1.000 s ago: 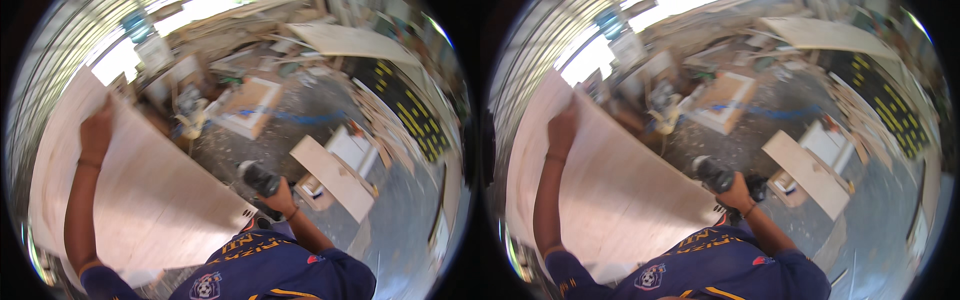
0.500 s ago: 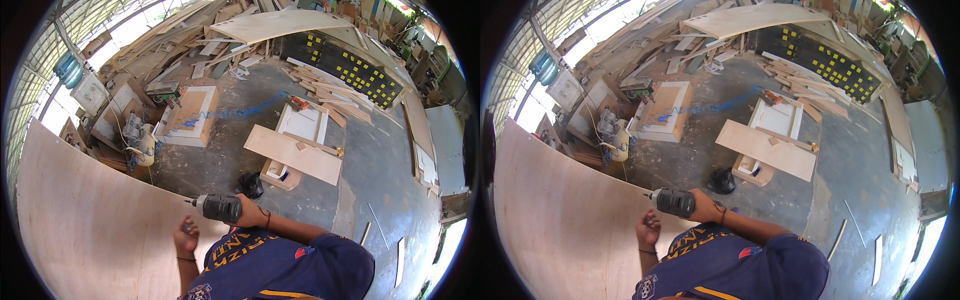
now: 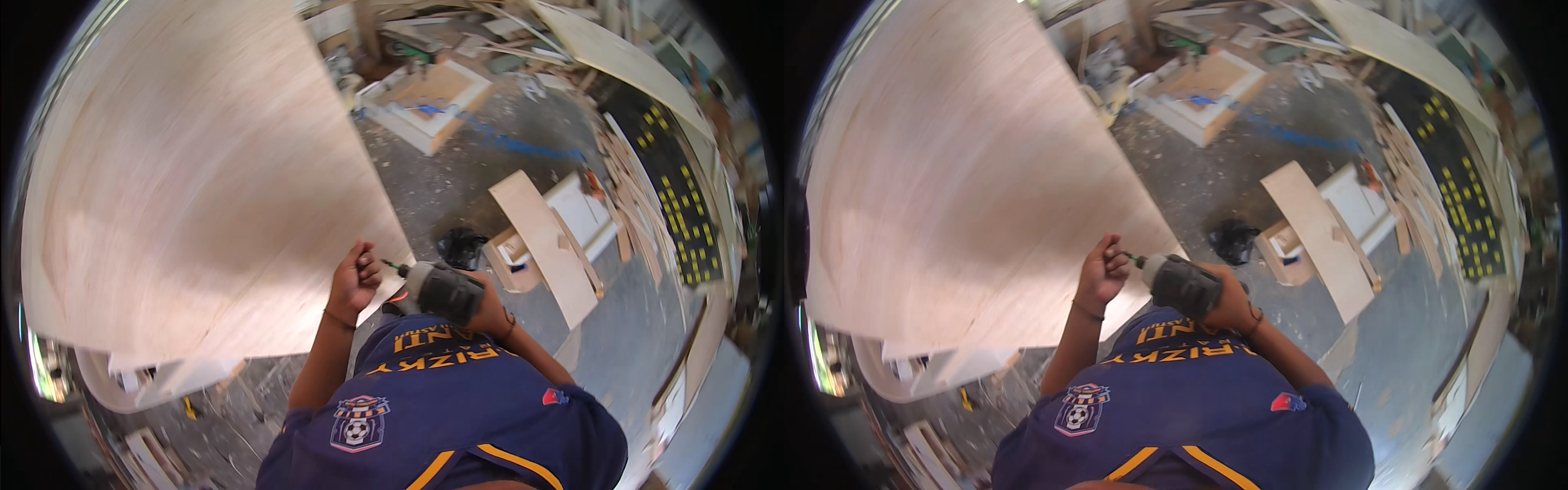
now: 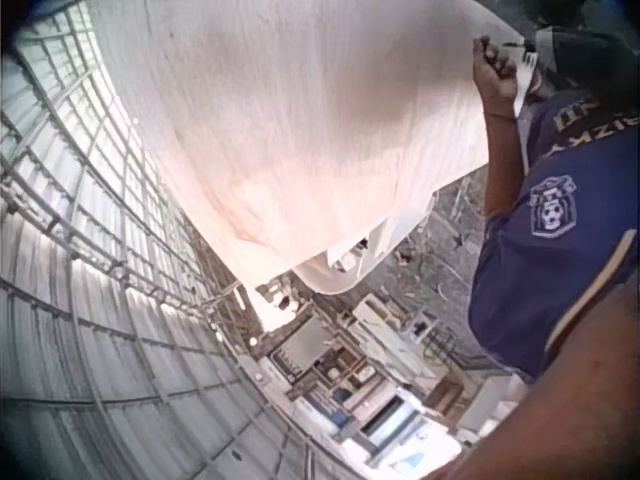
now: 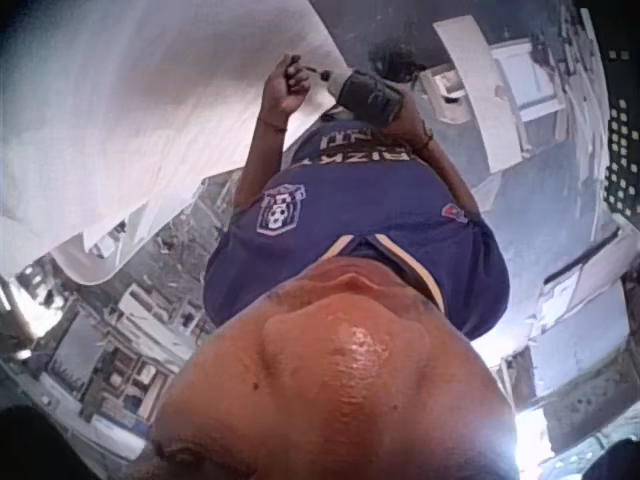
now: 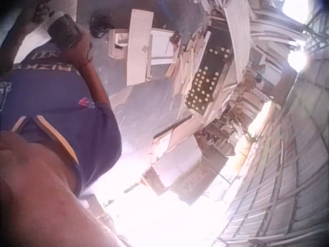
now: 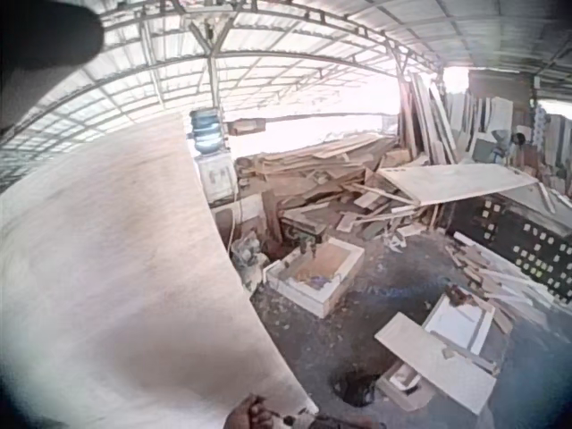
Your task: The person uses a power drill to drive screws into a wooden panel to attach it to a furniture frame.
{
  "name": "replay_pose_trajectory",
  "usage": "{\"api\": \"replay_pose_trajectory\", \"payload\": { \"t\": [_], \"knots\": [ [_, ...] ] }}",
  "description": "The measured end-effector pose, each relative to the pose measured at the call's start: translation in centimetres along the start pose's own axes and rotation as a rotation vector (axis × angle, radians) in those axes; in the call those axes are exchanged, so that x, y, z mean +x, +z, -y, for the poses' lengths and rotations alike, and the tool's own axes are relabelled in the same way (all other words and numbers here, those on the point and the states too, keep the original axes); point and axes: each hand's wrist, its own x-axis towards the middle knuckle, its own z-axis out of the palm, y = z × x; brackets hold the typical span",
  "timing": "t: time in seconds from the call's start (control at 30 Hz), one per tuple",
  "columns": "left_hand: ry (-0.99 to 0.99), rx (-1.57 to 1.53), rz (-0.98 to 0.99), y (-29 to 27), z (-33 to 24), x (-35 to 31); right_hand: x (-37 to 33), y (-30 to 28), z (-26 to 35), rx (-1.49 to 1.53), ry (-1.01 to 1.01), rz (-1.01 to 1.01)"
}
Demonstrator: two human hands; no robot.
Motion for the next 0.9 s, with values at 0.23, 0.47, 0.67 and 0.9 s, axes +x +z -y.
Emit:
{"api": "replay_pose_trajectory", "payload": {
  "t": [0.23, 0.47, 0.67, 0.9],
  "knots": [
    [0.007, -0.049, -0.019, -1.9, 0.8, -2.7, 0.2, 1.0, 1.0, -0.297, -0.132, -0.054],
    [0.053, 0.009, 0.023, -2.7, -0.8, -3.3, 0.3, 1.8, 0.8, -0.212, -0.051, -0.112],
    [0.061, 0.120, 0.078, -1.2, -1.8, -4.2, 0.5, 2.6, 0.6, -0.171, -0.104, -0.142],
    [0.011, 0.086, 0.111, -1.1, -1.3, -4.0, 0.3, 3.7, 0.8, -0.114, -0.065, -0.145]
  ]
}}
